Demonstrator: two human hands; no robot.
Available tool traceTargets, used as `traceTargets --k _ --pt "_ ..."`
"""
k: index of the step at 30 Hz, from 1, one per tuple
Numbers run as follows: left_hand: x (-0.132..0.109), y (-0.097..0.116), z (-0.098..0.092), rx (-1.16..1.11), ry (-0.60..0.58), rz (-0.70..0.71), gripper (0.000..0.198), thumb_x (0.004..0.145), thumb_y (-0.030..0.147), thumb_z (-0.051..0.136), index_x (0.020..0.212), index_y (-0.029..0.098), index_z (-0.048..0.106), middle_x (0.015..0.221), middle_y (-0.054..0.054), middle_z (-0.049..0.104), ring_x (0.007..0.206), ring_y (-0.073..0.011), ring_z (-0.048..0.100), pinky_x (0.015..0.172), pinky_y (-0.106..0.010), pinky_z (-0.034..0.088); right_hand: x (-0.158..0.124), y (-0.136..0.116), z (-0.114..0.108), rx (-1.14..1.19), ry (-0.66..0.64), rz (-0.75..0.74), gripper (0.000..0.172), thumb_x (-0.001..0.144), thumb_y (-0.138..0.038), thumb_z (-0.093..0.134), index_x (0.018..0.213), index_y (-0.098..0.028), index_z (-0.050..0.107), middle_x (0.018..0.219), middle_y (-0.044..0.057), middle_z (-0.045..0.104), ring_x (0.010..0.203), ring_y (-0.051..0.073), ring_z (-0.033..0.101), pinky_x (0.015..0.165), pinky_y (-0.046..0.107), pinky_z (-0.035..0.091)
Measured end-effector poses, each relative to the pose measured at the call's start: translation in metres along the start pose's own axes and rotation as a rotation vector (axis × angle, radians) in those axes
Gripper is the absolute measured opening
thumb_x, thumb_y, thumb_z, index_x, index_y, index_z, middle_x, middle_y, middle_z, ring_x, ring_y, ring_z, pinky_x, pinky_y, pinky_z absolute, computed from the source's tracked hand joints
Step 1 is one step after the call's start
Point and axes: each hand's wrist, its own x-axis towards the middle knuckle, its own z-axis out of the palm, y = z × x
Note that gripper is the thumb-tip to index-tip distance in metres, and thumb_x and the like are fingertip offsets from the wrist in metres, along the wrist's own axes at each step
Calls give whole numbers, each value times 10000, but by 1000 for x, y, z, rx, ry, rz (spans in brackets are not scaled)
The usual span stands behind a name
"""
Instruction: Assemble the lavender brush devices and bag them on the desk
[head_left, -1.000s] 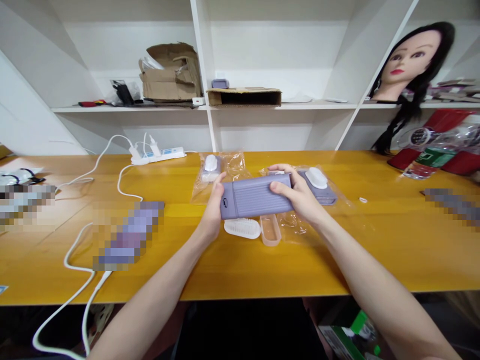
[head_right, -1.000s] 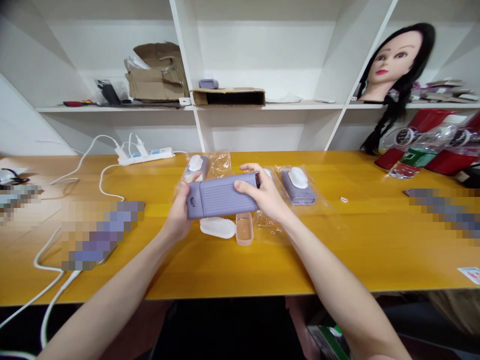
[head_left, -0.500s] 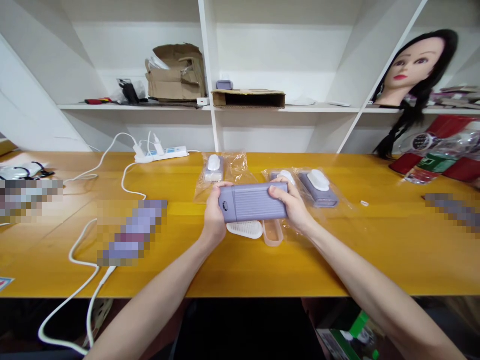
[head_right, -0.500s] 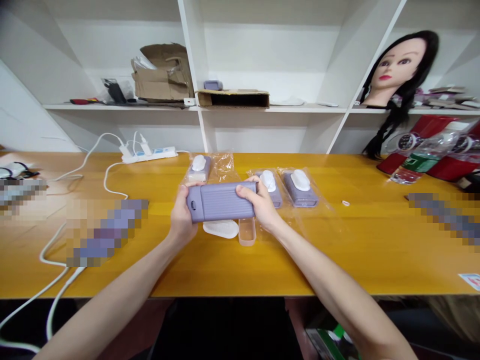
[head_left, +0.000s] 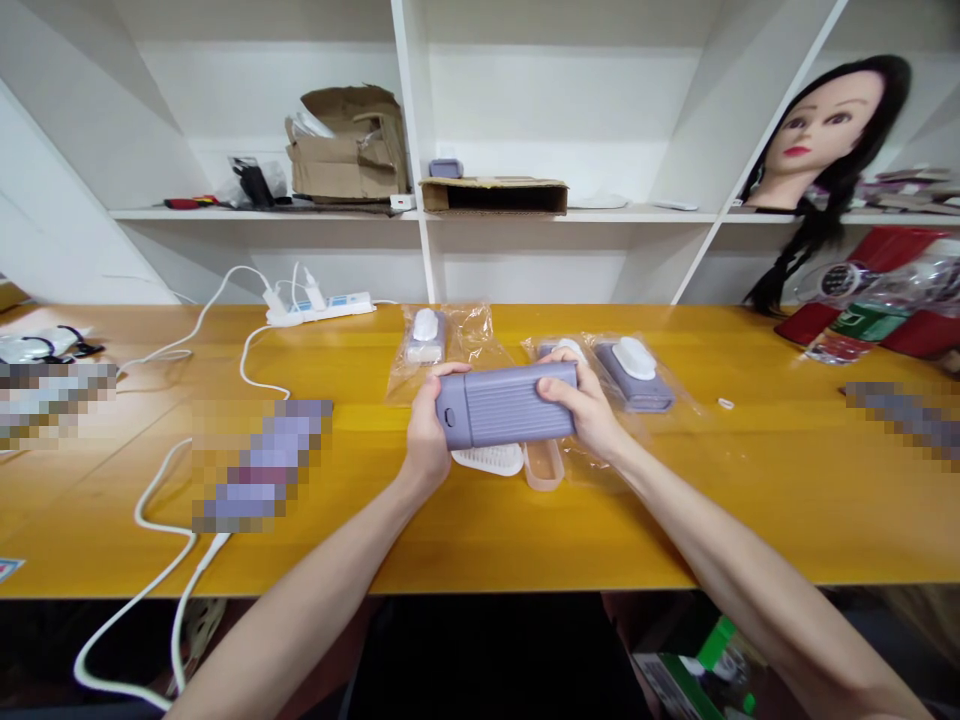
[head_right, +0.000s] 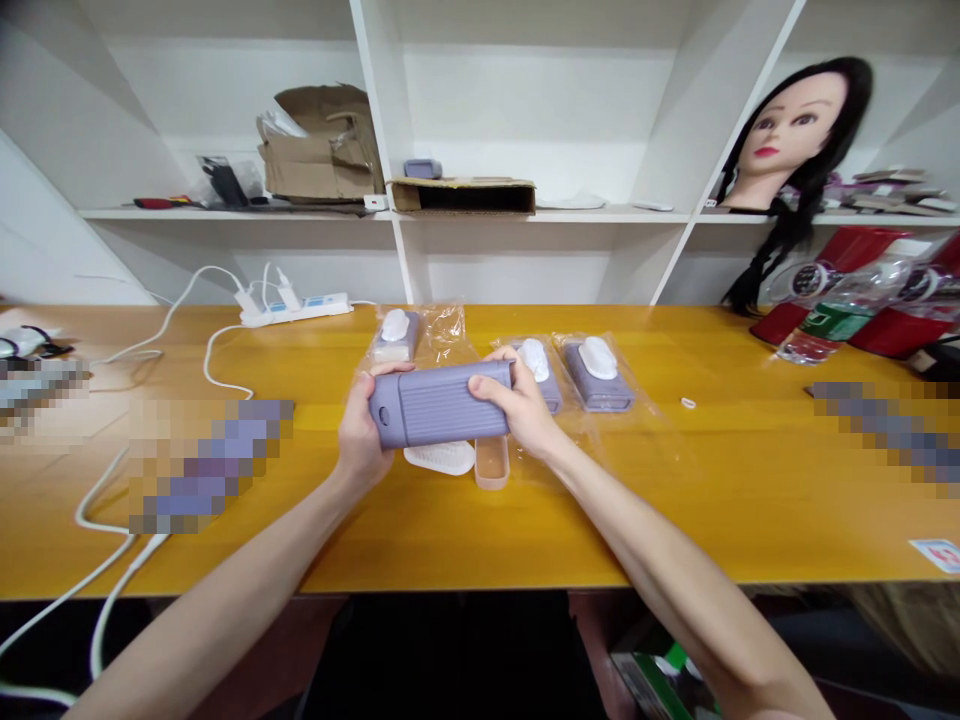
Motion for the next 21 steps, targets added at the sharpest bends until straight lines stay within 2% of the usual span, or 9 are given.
traceTargets --k 4,12,21 --pt "-1 -1 -1 31 8 9 402 900 477 331 926 230 648 931 -31 650 859 -195 574 769 -309 426 -2 0 3 18 8 21 311 626 -408 708 789 -224 518 747 -27 492 695 145 434 625 269 319" --pt "-4 -5 -3 147 50 126 411 913 472 304 934 242 643 985 -31 652 943 -212 566 851 -341 410 -3 -4 5 16 4 16 303 617 -400 704 790 -229 524 744 -25 487 691 148 424 606 267 318" --pt "-3 -3 -3 83 12 80 384 904 475 343 905 240 647 950 -26 657 911 -200 568 832 -319 417 -1 -1 4 24 -3 35 314 625 -418 700 792 -230 511 757 -26 479 692 145 427 618 265 332"
